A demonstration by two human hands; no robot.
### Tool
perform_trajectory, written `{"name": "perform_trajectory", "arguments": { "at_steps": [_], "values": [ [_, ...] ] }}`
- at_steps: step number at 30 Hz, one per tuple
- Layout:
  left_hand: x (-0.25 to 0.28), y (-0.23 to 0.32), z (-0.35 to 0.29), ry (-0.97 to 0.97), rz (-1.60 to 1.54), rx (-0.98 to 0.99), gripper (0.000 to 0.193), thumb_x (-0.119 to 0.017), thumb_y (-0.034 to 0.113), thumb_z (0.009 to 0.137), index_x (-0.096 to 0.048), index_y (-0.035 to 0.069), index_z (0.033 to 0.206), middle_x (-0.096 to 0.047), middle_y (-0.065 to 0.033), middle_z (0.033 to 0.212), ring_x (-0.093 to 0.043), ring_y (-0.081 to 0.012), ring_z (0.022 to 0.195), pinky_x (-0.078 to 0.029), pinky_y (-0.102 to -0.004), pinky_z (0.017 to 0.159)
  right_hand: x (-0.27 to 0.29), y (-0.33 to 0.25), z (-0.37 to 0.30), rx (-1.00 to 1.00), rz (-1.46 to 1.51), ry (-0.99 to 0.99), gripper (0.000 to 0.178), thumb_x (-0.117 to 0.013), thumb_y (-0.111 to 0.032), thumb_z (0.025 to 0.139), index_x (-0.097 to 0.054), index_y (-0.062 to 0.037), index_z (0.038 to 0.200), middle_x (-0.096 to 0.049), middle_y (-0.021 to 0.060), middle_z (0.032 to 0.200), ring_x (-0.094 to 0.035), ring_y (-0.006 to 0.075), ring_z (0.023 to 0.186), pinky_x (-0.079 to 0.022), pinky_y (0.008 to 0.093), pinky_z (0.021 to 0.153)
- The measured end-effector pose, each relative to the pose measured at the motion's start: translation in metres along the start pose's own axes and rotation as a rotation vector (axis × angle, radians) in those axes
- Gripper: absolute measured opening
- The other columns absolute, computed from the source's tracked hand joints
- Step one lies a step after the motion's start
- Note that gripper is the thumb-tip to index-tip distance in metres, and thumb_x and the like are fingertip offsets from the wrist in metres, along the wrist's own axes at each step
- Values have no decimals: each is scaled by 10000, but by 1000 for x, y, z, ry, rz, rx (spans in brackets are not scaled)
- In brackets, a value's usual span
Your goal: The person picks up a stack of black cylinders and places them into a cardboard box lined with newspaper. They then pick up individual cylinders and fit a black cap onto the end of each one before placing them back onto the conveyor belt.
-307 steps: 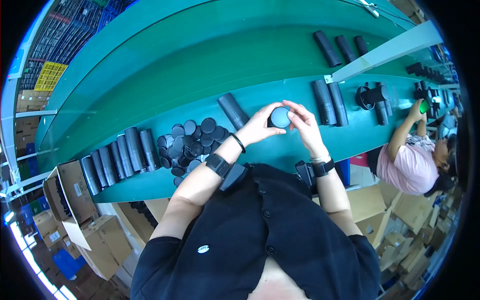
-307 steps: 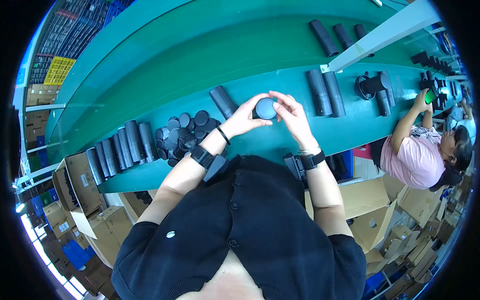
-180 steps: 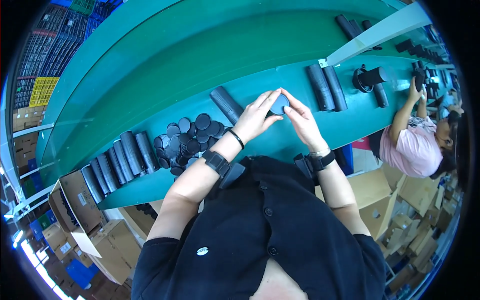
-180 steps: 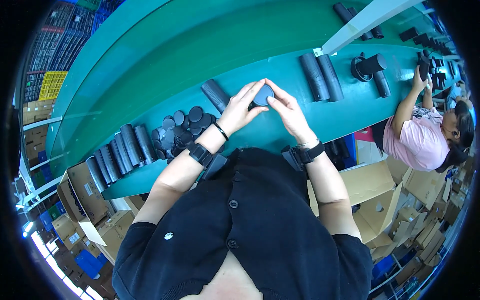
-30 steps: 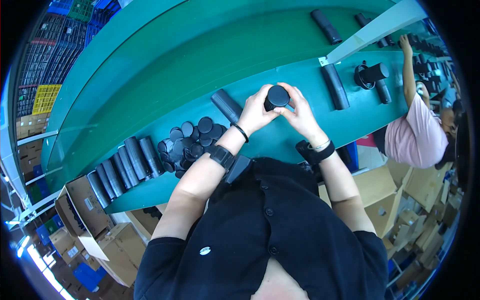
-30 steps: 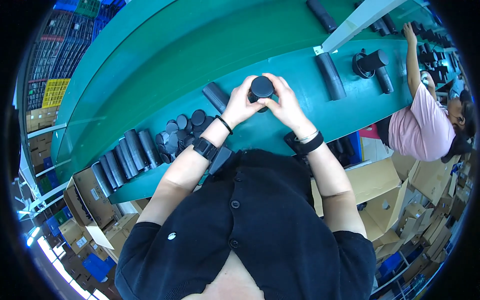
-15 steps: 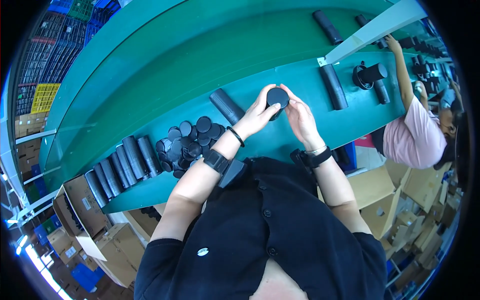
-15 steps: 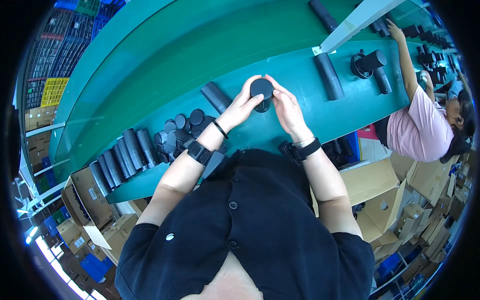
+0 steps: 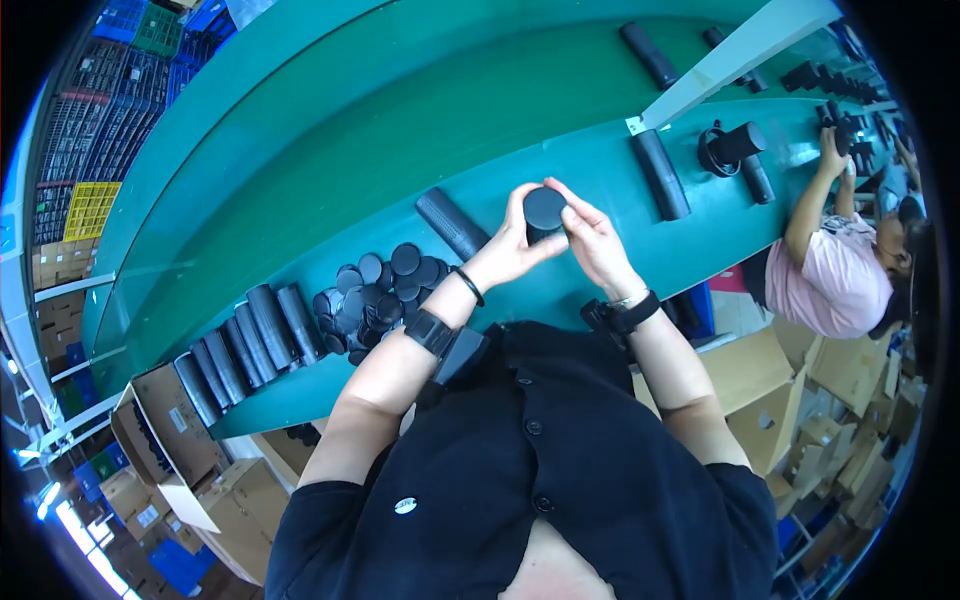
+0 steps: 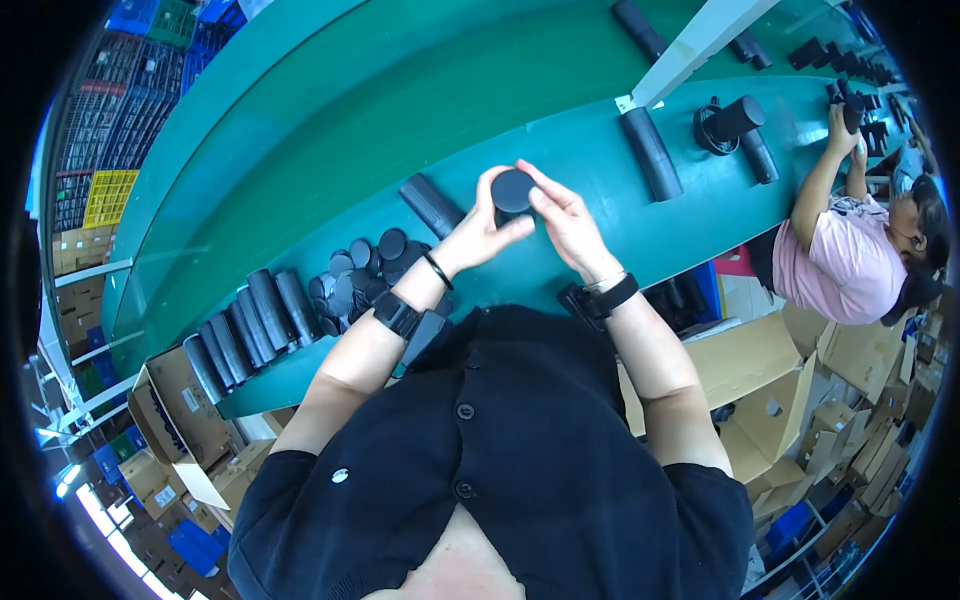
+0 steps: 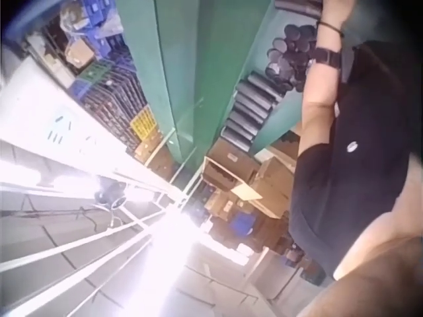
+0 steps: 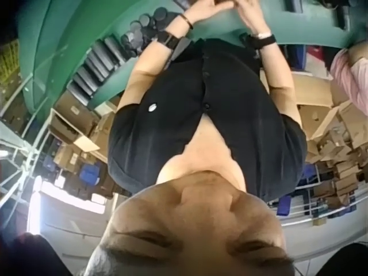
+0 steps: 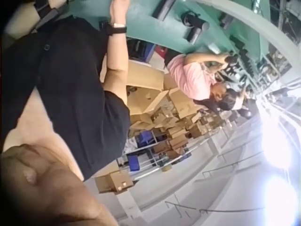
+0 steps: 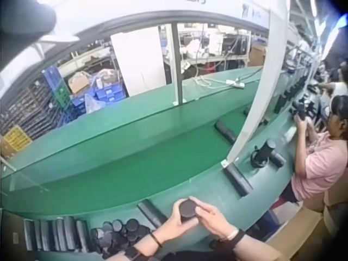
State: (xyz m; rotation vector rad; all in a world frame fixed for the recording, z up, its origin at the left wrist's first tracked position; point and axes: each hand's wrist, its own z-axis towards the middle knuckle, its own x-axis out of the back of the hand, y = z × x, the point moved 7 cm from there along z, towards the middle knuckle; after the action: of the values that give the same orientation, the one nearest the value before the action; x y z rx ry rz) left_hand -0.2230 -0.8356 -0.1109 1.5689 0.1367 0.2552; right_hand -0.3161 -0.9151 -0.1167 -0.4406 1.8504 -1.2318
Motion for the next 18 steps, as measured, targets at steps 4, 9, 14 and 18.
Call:
{"name": "perform_trajectory", "arguments": {
  "at_steps": [4, 9, 14, 18],
  "values": [
    [4, -8, -3, 30, 89, -30, 760, -761, 201, 813, -270, 52, 1374, -416, -143, 1309, -418, -225, 1259, -373, -352, 1032, -3, 4, -11, -108, 208, -100, 569, -484, -225, 962, -335, 88, 1413, -389, 154, 1465, -385, 223, 1336, -254, 352, 1129],
    [3, 1, -6, 100, 112, -83, 677, -786, 179, 779, -390, 43, 1310, -520, -123, 1215, -535, -209, 1139, -444, -332, 960, 0, 7, -16, -25, 44, -165, 651, -497, -60, 824, -326, 37, 1444, -389, 136, 1472, -399, 218, 1329, -271, 345, 1123],
    [9, 8, 0, 139, 131, -112, 639, -802, 153, 715, -471, 37, 1248, -610, -166, 1130, -620, -296, 1061, -503, -361, 869, -6, -7, -14, -33, -28, -112, 578, -541, -89, 880, -378, 18, 1425, -435, 120, 1439, -419, 195, 1307, -291, 330, 1104],
    [8, -1, 5, 123, 45, -15, 637, -815, 115, 731, -465, 27, 1256, -601, -112, 1126, -586, -178, 1068, -481, -320, 914, -12, -11, -9, -71, -94, -4, 518, -596, -104, 906, -442, 12, 1387, -485, 113, 1395, -454, 179, 1269, -333, 316, 1073]
  ]
}}
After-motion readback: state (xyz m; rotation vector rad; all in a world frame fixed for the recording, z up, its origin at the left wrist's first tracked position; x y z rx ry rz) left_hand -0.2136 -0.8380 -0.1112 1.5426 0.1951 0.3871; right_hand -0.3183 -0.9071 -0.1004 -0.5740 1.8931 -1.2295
